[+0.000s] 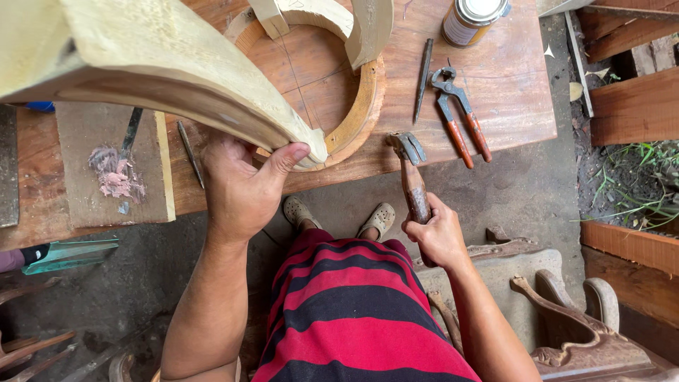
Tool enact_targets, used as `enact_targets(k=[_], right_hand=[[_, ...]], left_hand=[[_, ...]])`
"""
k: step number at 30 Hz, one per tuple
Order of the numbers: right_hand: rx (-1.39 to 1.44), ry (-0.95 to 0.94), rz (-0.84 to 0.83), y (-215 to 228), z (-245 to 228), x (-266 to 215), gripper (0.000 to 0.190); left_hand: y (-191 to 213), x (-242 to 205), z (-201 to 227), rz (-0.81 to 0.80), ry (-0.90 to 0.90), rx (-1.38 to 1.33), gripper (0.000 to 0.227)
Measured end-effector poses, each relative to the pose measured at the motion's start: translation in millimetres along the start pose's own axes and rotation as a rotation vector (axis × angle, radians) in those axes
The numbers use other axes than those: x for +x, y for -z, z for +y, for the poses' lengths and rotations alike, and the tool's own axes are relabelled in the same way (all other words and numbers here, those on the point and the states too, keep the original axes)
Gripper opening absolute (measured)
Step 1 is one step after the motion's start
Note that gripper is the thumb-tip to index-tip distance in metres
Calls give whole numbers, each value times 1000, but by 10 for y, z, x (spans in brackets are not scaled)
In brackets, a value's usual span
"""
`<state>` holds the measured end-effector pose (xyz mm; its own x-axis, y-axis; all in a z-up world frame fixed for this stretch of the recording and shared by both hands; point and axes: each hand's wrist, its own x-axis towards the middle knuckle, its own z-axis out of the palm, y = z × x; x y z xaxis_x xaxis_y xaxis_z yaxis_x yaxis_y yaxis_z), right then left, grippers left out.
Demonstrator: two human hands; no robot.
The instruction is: The person assembles the legs of a wooden stool by applying wood filler to the joints with a putty knife and fitting the curved legs into the circular base.
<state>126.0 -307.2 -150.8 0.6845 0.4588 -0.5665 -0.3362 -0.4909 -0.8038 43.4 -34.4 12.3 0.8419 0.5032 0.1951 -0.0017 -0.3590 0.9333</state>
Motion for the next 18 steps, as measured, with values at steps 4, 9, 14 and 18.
enact_targets(k=[4,9,14,18], right_hand=[[-15,-12,-8,-32,-19,5,27],[3,-13,-15,-57,-27,21,28],[84,-22,-46,-75,-63,5,32],[62,-7,-48,-59,-83,-23,27]], left_hand=[[46,0,5,-30,-13,15,39],[52,31,-23,-31,16,-30,38],[62,33,-48,-42,-22,29,38],[40,41,-90,-20,-45,-47,46]])
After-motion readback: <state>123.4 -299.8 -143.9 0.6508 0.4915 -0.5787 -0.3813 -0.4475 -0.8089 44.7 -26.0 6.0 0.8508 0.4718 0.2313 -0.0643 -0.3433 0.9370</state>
